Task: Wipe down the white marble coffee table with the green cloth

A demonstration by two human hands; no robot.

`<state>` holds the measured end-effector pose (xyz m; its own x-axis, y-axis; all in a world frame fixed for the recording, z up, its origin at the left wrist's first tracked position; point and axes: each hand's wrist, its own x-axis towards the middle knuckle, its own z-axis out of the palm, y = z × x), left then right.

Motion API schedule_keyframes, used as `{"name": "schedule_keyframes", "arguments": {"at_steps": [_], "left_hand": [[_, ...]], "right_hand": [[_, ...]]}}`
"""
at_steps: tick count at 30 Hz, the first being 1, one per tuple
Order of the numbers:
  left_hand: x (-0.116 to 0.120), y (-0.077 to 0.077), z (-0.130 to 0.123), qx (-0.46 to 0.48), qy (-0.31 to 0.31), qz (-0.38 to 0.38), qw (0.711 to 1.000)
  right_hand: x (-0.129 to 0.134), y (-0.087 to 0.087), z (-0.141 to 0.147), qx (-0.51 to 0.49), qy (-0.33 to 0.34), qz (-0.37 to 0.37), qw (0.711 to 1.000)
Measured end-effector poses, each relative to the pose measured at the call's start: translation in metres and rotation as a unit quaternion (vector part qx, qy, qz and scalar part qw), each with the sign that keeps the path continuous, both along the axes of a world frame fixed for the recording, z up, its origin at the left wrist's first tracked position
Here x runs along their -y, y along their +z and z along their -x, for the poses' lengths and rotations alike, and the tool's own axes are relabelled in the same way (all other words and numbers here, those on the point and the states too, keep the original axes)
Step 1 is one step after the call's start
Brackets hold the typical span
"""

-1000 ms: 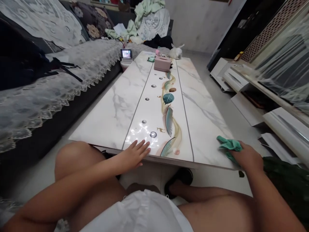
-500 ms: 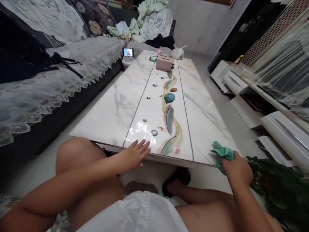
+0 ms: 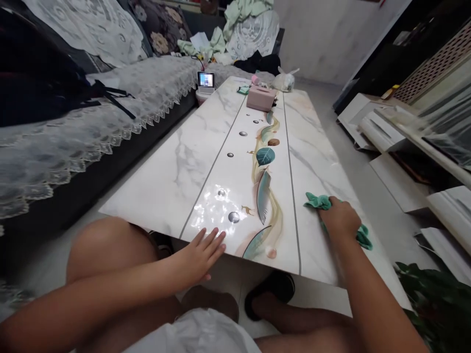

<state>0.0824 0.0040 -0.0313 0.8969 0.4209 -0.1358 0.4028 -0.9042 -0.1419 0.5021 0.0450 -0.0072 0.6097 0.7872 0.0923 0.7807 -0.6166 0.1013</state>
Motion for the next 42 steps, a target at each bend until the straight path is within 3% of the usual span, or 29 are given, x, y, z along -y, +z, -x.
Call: {"name": "schedule_keyframes", "arguments": {"at_steps": [4,9,13,19,23,27,32,38,42], "left_hand": [[0.012,-0.023,-0.001,0.033,0.009,-0.054,0.998],[0.031,-0.056,-0.011,0.075,0.078,-0.157,0.982],[0.035,-0.073,-0.018,0.088,0.094,-0.171,0.977],[0.032,-0.069,-0.016,0.080,0.085,-0.188,0.975],[0.029,-0.058,-0.012,0.068,0.075,-0.175,0.979],[0.027,-0.055,-0.012,0.074,0.078,-0.154,0.982],[0.026,-0.056,-0.012,0.080,0.079,-0.155,0.982],[0.025,-0.054,-0.010,0.061,0.078,-0.164,0.982],[0.025,-0.055,-0.010,0.061,0.072,-0.170,0.981]], "right_hand": [[-0.034,-0.003,-0.018,0.011,0.008,0.001,1.000],[-0.071,-0.006,-0.041,-0.010,0.075,-0.012,0.997],[-0.111,-0.003,-0.046,-0.026,0.084,-0.012,0.996],[-0.174,-0.001,-0.029,-0.006,0.047,-0.011,0.999],[-0.194,0.002,-0.021,-0.040,0.097,-0.014,0.994],[-0.190,0.007,-0.017,-0.088,0.102,-0.005,0.991],[-0.161,0.012,0.002,-0.127,0.136,-0.001,0.982],[-0.100,-0.001,0.037,-0.116,0.210,-0.018,0.971],[-0.050,-0.014,0.057,-0.138,0.281,-0.061,0.948]]}}
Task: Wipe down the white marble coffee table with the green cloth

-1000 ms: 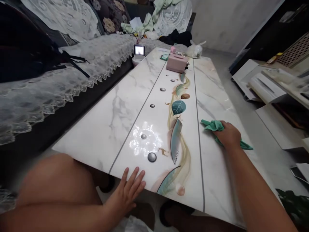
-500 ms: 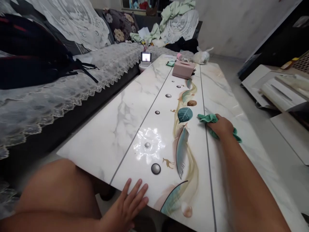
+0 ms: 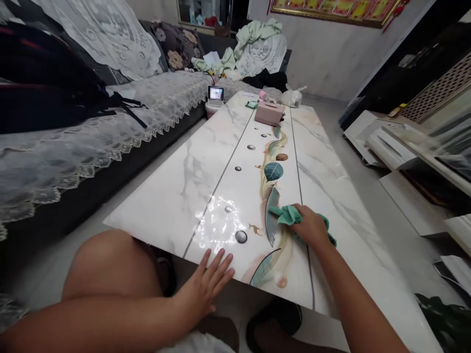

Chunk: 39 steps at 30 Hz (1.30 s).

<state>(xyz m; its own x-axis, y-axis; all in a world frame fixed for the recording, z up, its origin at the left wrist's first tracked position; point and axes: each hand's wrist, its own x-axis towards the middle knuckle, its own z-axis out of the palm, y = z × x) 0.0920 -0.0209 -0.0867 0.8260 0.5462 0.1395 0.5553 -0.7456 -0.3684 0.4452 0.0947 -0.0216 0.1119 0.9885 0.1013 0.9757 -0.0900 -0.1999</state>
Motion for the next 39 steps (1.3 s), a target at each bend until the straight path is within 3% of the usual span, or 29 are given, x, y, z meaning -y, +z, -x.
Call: {"name": "schedule_keyframes", "arguments": {"at_steps": [6,12,17,25,31,39], "left_hand": [[-0.006,0.007,0.004,-0.009,-0.016,0.017,1.000],[-0.020,0.031,0.024,0.003,-0.077,0.146,0.986],[-0.014,0.032,0.030,-0.012,-0.067,0.157,0.985],[-0.002,0.020,0.035,0.007,-0.067,0.116,0.991],[0.013,0.014,0.048,0.029,-0.054,0.107,0.992],[0.018,-0.001,0.066,0.067,-0.078,0.085,0.991]], "right_hand": [[0.065,-0.004,0.024,-0.024,0.068,-0.026,0.997],[0.126,-0.005,0.052,-0.035,0.102,-0.036,0.993],[0.141,-0.006,0.091,-0.065,0.153,-0.056,0.985],[0.093,-0.008,0.153,-0.072,0.212,-0.103,0.969],[0.031,-0.010,0.169,-0.038,0.139,-0.119,0.982],[-0.063,0.001,0.177,0.006,0.080,-0.094,0.992]]}}
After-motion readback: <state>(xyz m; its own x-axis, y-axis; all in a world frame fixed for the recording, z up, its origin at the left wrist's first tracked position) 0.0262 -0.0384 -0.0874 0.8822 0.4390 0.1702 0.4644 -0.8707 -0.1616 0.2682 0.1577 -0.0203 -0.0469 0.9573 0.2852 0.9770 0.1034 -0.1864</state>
